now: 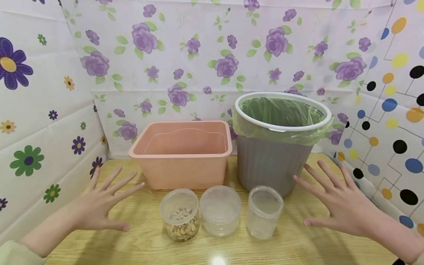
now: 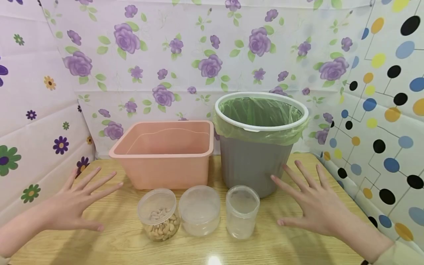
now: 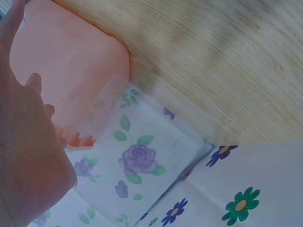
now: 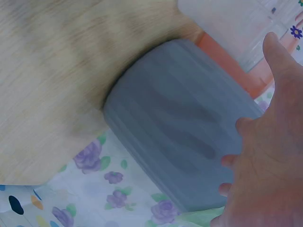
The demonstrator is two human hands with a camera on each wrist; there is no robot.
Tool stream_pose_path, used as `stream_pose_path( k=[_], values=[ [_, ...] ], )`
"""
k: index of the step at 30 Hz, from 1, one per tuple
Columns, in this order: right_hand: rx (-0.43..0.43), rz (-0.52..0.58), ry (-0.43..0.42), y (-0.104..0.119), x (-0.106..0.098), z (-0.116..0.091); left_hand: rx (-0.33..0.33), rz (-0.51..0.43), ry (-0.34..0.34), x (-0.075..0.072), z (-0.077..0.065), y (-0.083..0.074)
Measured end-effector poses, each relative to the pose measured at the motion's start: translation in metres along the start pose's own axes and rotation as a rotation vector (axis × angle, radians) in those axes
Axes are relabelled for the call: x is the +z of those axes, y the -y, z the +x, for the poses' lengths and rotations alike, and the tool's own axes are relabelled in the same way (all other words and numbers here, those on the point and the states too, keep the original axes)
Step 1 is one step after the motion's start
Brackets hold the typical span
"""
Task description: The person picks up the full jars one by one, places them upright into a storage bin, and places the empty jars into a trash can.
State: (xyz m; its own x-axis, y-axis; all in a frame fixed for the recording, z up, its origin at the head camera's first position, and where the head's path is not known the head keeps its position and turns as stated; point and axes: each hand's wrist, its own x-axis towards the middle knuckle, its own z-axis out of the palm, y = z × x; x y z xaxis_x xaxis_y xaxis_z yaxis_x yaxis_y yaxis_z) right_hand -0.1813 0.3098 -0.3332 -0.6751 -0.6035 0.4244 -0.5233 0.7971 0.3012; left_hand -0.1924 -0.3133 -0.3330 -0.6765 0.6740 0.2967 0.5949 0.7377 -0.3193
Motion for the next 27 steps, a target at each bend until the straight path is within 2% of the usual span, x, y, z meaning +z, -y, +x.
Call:
stream_pose_path(
  k=[10,22,27],
  values=[
    [-0.033,-0.011,-0.015,0.006,-0.012,0.014,0.005,0.01,-0.008,-0.006,0.006,0.003],
    [-0.056,0.005,-0.029,0.017,-0.031,0.031,-0.03,0.001,0.042,-0.012,0.012,0.006],
    [-0.078,0.005,-0.037,0.02,-0.038,0.038,-0.038,-0.001,0.043,-0.015,0.015,0.01]
  ],
)
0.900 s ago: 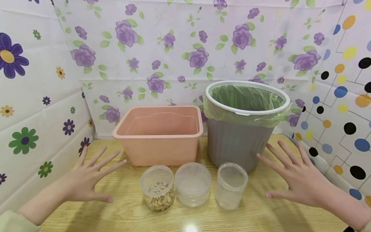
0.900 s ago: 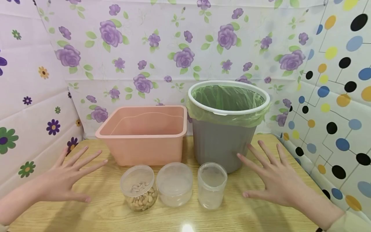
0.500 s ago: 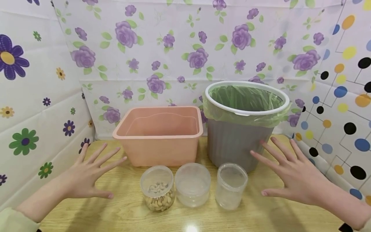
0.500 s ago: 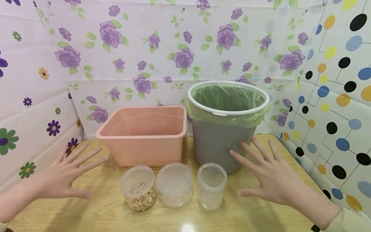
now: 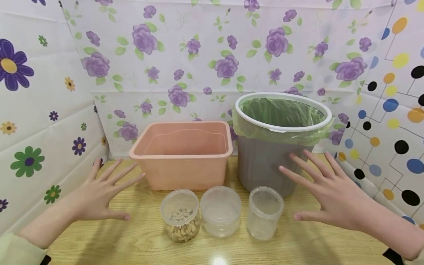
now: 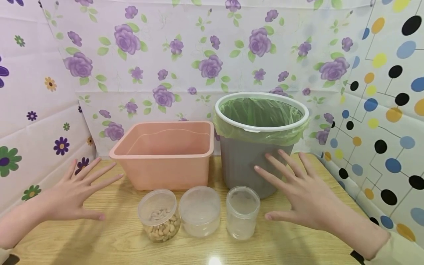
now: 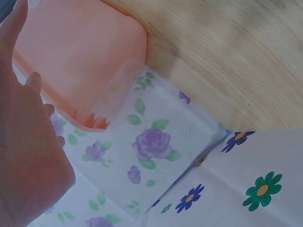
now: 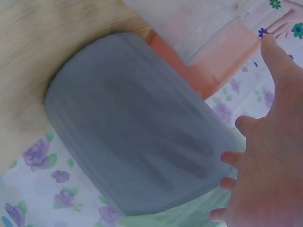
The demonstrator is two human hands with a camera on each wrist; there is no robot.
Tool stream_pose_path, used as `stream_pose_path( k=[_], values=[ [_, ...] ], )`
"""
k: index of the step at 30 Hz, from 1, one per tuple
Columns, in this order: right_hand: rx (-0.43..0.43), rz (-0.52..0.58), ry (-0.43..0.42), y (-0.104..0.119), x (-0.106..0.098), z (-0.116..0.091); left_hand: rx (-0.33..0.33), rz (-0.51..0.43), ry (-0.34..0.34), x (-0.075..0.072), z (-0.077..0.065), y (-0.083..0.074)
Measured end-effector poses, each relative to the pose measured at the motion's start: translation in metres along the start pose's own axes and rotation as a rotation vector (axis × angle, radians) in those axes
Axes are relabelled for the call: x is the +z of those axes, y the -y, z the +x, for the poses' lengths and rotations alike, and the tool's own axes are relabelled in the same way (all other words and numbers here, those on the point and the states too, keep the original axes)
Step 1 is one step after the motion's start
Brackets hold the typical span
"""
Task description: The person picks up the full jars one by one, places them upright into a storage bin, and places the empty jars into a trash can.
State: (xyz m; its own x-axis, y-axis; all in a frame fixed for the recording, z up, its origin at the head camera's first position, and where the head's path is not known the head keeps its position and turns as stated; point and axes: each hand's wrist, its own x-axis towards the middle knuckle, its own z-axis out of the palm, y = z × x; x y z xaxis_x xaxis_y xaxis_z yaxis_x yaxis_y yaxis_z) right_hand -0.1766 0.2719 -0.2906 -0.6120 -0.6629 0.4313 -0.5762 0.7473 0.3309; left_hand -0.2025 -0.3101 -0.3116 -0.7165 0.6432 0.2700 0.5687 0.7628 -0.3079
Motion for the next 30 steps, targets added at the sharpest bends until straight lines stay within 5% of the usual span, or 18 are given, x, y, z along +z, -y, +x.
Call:
stream_pose_path(
  k=[11,17,30],
  values=[
    [-0.054,-0.015,-0.039,0.009,-0.013,0.018,-0.093,-0.079,0.086,-0.01,0.007,0.007],
    [-0.088,0.003,-0.028,0.018,-0.013,0.031,-0.13,-0.109,0.076,-0.013,0.011,0.014],
    [-0.125,0.017,-0.015,0.03,-0.012,0.051,-0.22,-0.404,0.037,-0.007,0.026,0.047]
  ],
)
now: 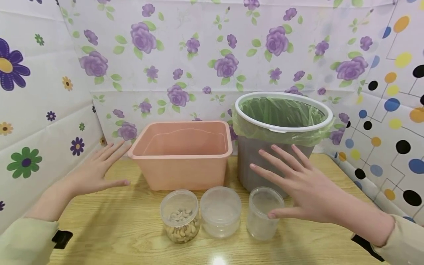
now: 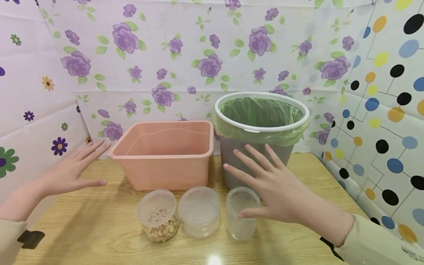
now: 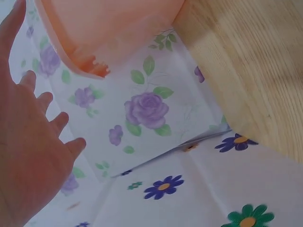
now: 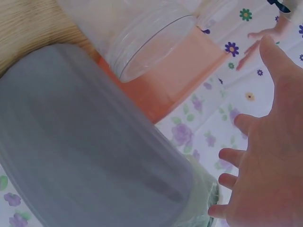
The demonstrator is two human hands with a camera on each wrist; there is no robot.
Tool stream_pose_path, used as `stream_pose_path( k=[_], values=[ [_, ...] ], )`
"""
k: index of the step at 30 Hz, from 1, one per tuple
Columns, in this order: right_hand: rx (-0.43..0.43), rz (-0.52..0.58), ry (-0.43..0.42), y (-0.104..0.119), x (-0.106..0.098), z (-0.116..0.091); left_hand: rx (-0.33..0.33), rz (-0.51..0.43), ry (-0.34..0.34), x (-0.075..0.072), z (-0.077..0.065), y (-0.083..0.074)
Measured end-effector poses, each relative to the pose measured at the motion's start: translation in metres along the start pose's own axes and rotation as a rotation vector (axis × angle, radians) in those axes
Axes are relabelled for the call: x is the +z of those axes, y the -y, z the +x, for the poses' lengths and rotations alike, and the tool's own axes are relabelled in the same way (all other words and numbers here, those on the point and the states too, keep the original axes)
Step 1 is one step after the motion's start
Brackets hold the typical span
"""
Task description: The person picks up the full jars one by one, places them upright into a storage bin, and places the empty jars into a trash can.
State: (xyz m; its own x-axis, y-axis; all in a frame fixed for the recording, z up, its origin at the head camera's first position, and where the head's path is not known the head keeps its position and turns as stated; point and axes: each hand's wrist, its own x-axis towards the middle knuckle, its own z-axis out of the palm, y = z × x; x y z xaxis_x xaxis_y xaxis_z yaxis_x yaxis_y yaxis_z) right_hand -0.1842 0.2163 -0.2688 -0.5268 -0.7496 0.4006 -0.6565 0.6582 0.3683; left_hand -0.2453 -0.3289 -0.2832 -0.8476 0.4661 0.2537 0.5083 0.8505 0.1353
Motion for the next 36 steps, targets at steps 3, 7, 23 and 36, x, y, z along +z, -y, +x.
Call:
stream_pose_path(
  k=[3,7,23,36],
  values=[
    [0.0,-0.001,-0.003,0.0,0.001,0.001,-0.033,-0.08,0.002,0.001,0.008,0.007],
    [-0.001,0.005,-0.005,-0.001,0.003,0.003,-0.091,-0.142,-0.005,0.003,0.015,0.013],
    [0.009,0.016,0.004,0.001,0.004,0.008,-0.206,-0.41,-0.052,0.032,0.033,0.02],
    [-0.039,0.043,0.005,0.007,0.002,0.026,-0.271,-0.595,-0.108,0.055,0.038,0.021]
  ],
)
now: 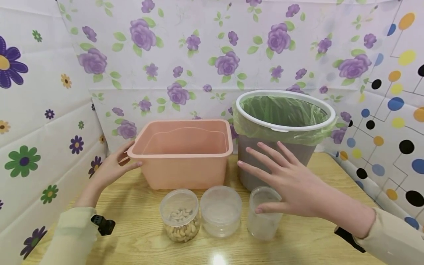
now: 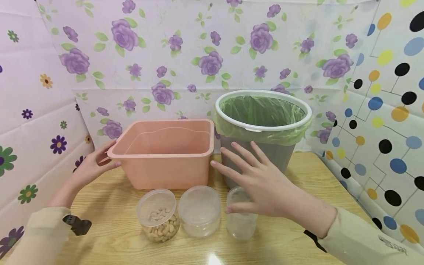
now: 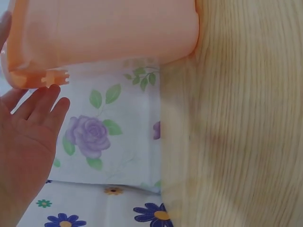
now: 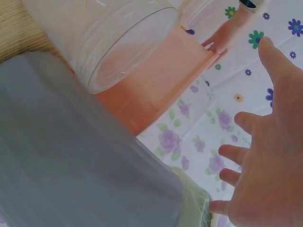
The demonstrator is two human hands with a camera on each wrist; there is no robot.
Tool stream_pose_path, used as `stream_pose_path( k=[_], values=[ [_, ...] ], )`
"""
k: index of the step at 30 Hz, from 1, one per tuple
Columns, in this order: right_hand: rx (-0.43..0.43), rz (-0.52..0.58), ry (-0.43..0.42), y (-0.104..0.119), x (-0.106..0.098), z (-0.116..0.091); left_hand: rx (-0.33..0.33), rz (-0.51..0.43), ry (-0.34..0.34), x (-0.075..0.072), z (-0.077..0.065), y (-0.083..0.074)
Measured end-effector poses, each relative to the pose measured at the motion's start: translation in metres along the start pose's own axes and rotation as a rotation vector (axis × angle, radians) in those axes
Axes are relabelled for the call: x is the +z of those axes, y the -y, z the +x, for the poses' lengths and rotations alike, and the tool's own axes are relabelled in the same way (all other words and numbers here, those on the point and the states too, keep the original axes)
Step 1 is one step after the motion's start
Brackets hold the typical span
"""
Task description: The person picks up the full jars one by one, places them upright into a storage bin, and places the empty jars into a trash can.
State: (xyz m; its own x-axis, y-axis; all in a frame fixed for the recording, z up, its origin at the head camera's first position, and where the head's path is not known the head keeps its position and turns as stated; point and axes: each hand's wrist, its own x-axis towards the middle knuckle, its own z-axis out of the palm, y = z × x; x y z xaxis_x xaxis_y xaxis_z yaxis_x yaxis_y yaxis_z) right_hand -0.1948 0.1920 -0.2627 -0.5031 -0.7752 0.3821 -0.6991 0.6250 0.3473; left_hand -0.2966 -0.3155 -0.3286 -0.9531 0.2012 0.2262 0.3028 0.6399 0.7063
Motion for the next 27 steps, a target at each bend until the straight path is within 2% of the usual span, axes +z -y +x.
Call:
stream_pose_path(
  k=[7,13,16,21,27],
  values=[
    [-0.014,0.003,-0.002,0.001,0.003,0.005,-0.029,-0.083,-0.039,0.008,0.001,0.0],
    [-0.022,0.012,-0.001,0.003,0.005,0.008,-0.048,-0.103,-0.049,0.011,-0.002,-0.002],
    [-0.03,0.015,-0.003,0.004,0.005,0.01,-0.027,-0.133,-0.047,0.012,-0.002,-0.004],
    [-0.045,0.022,0.011,0.007,0.005,0.017,0.013,-0.236,-0.04,0.016,-0.001,-0.006],
    [-0.091,0.032,-0.003,0.014,0.006,0.034,0.006,-0.315,-0.052,0.02,-0.002,-0.006]
  ],
)
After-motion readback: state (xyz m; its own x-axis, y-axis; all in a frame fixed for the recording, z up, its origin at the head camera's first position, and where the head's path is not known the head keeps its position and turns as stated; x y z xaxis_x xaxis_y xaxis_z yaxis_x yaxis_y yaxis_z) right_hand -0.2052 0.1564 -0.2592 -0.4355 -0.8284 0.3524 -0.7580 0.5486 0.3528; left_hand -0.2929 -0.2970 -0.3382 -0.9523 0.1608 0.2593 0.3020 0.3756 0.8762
